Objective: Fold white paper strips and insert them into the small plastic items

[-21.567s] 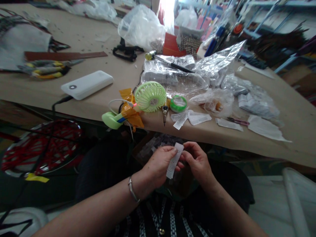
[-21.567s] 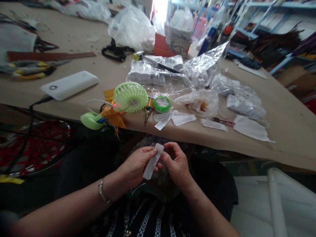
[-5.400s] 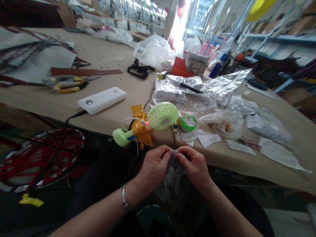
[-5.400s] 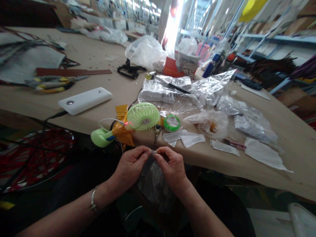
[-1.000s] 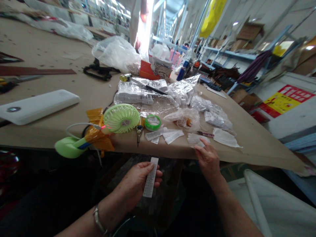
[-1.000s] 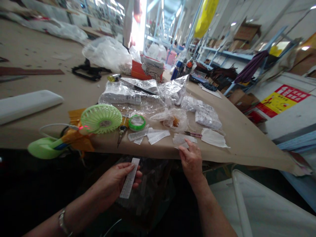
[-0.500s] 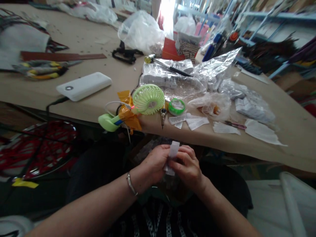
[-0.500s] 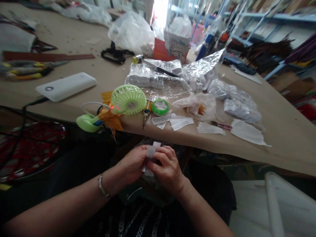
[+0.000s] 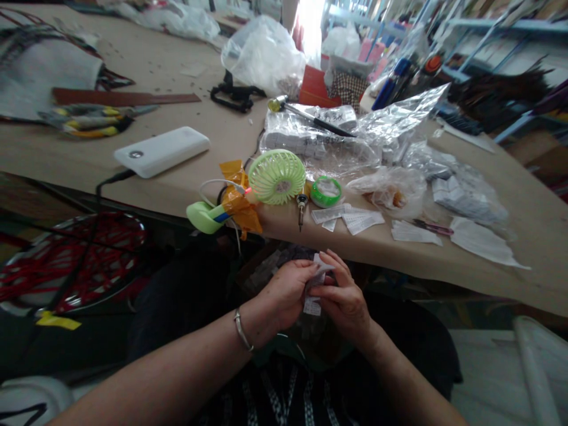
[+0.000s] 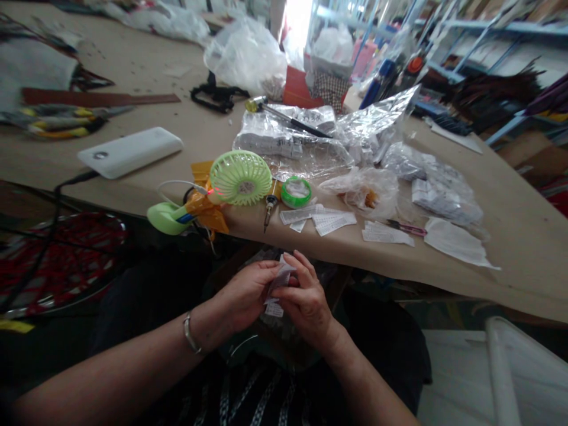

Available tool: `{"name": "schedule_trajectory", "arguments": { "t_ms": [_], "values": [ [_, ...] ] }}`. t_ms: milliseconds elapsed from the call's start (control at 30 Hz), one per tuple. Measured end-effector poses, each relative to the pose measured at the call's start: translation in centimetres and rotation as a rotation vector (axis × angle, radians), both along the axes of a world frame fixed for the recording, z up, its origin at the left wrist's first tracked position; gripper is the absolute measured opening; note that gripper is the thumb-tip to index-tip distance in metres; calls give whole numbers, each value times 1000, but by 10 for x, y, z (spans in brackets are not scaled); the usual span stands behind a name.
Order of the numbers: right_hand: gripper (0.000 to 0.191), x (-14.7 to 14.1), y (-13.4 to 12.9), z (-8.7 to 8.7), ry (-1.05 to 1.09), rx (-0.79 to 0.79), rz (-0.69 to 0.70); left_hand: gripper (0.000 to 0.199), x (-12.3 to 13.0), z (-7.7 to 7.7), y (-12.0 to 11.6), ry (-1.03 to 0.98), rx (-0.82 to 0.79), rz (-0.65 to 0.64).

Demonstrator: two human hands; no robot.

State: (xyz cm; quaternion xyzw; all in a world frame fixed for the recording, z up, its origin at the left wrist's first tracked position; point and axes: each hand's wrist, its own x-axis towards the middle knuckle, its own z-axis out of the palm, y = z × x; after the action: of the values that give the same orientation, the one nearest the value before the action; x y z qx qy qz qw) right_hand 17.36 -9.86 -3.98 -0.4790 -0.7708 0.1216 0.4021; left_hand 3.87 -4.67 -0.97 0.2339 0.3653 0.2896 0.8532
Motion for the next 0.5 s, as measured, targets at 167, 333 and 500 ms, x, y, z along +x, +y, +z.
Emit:
{"name": "schedule_trajectory", "arguments": {
  "t_ms": [167,333,500],
  "values": [
    [12,-4,-1,-1,135,-194,-113,6,-1,3,1,17,-51,69],
    [9,-10,-4,4,167,-301,-135,7,0,2,2,13,-28,46],
    [9,-19,-6,10,275,-333,-133,14,0,-1,2,-10,-44,70]
  ]
}}
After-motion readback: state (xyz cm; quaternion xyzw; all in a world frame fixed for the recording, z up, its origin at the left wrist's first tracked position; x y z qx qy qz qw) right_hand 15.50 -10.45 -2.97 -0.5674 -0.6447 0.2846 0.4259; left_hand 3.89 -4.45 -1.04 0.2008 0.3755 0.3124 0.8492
